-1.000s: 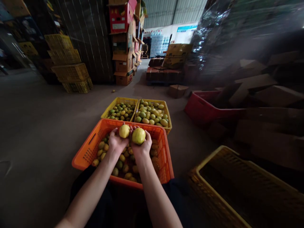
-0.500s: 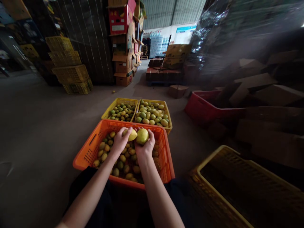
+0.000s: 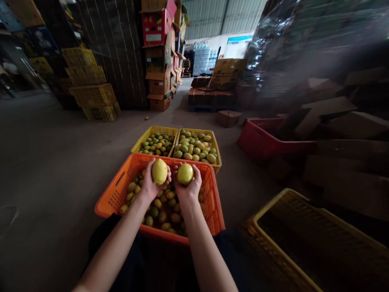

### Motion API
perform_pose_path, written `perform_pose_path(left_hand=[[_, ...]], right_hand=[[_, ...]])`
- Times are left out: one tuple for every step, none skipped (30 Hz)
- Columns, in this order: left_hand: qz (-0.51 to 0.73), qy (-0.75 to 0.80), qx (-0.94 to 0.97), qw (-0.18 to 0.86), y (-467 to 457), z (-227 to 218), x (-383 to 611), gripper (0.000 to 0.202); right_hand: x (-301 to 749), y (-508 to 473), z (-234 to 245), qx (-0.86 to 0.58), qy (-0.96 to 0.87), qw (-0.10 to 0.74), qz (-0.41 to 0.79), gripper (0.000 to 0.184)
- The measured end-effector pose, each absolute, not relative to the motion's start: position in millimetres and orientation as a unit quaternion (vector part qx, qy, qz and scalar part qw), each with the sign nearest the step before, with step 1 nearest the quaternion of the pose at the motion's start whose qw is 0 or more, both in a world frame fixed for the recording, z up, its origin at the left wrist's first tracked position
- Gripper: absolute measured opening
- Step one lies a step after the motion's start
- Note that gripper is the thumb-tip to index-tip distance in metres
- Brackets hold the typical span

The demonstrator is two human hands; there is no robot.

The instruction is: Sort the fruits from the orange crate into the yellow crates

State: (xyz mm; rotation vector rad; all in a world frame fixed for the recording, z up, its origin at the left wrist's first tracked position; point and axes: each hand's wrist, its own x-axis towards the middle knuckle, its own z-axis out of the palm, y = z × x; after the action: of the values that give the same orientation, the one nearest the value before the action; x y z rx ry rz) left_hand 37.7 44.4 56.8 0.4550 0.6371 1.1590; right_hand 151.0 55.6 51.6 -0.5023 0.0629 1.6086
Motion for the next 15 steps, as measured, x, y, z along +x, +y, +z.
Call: perform_pose_path(left_hand=[[0.548, 0.249, 0.152, 0.784, 46, 58, 35, 0.043], [0.562, 0.206, 0.1, 0.795, 47, 58, 34, 0.039], [0.574, 0.171, 0.055, 0.799, 49, 57, 32, 0.035], [0.582, 0.145, 0.02, 0.8, 51, 55, 32, 0.033], [0.587, 0.129, -0.006, 0.799, 53, 53, 33, 0.031], [0.589, 0.123, -0.023, 0.798, 55, 51, 34, 0.029], [0.59, 0.124, -0.035, 0.797, 57, 49, 36, 0.029], [0.592, 0.133, -0.047, 0.793, 58, 47, 39, 0.029], [0.596, 0.143, -0.059, 0.788, 58, 45, 41, 0.029], [0.601, 0.151, -0.069, 0.782, 58, 44, 43, 0.03], [0.603, 0.154, -0.073, 0.78, 57, 42, 45, 0.032], [0.6, 0.151, -0.068, 0.783, 56, 41, 47, 0.035], [0.591, 0.142, -0.053, 0.792, 54, 41, 49, 0.039], [0.577, 0.129, -0.031, 0.806, 52, 40, 51, 0.042], [0.56, 0.117, -0.006, 0.82, 51, 40, 54, 0.046]], right_hand=[[151, 55, 52, -0.224, 0.023, 0.663, 0.714, 0.02], [150, 54, 52, -0.227, 0.019, 0.662, 0.714, 0.019], [149, 53, 53, -0.23, 0.013, 0.662, 0.713, 0.019], [148, 53, 54, -0.233, 0.008, 0.66, 0.714, 0.019], [148, 52, 54, -0.235, 0.004, 0.659, 0.714, 0.02], [147, 52, 55, -0.239, 0.001, 0.659, 0.714, 0.02], [146, 52, 56, -0.244, -0.002, 0.659, 0.711, 0.02], [146, 52, 56, -0.252, -0.006, 0.661, 0.706, 0.019], [147, 53, 55, -0.263, -0.013, 0.666, 0.698, 0.019], [148, 55, 55, -0.282, -0.025, 0.675, 0.682, 0.017], [150, 56, 55, -0.308, -0.047, 0.691, 0.652, 0.016], [152, 57, 54, -0.344, -0.082, 0.71, 0.609, 0.015], [154, 58, 54, -0.386, -0.129, 0.729, 0.55, 0.014], [157, 58, 55, -0.429, -0.184, 0.742, 0.481, 0.014], [158, 57, 55, -0.465, -0.244, 0.745, 0.411, 0.014]])
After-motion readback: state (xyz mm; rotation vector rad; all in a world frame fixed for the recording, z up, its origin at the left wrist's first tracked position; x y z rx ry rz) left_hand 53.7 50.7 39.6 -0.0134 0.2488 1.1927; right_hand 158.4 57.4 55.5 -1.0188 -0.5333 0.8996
